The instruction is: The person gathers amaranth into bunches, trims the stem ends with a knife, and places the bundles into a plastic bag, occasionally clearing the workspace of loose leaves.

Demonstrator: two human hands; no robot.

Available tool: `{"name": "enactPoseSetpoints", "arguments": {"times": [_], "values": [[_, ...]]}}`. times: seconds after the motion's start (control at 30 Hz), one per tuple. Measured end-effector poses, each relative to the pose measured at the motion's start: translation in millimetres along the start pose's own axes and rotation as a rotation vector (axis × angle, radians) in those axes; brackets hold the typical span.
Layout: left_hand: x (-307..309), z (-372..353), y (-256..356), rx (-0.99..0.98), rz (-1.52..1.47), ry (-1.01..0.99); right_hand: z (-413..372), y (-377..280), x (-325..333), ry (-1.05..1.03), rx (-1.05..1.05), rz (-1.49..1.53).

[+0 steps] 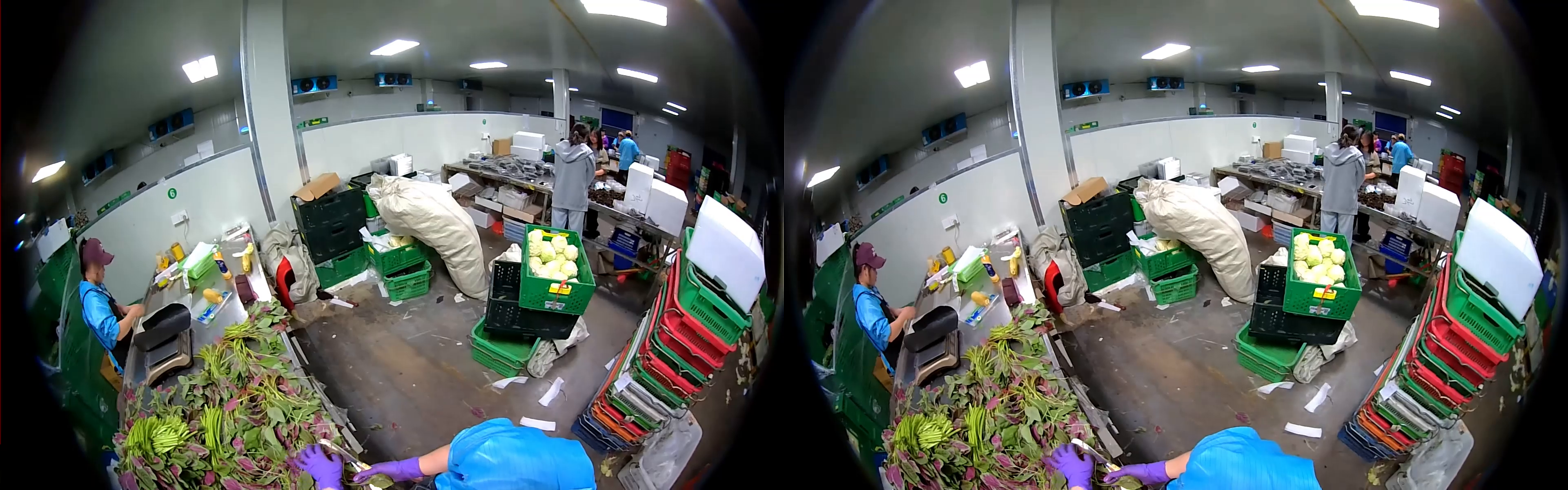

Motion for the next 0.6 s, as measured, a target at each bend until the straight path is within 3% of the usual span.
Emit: {"name": "enactPoseSetpoints", "arguments": {"times": [0.03, 0.07, 0.13, 0.2, 0.27, 0.6], "values": [[-7.4, 1.0, 1.4, -0.126, -0.094, -0.074, -0.6, 1.6, 1.3, -0.005, 0.005, 0.015], [-8.2, 0.3, 0.5, -0.13, -0.093, -0.079, -0.9, 3.1, 2.2, -0.007, 0.012, 0.025], [-10.1, 0.9, -1.9, -0.12, 0.007, -0.272, 0.6, 5.5, 3.6, -0.015, 0.027, 0.048], [-25.7, 1.3, -5.8, -0.124, 0.03, -0.243, -2.2, 6.8, 5.7, -0.015, 0.037, 0.072], [-42.0, 0.2, -10.4, -0.214, -0.166, 0.051, -3.0, 12.5, 6.0, -0.017, 0.04, 0.098], [-46.7, -3.0, -13.0, -0.211, -0.181, 0.04, 0.7, 16.7, 5.4, 0.004, 0.039, 0.132]]}}
Point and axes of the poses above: each hand's wrist, its own z-axis towards the middle knuckle, its own x-axis out of the back of the hand, y = z × x, the point moved 1 cm from there along z, towards the middle knuckle, and after that the axes turned 14 degrees about -y, right-handed, at the moved point
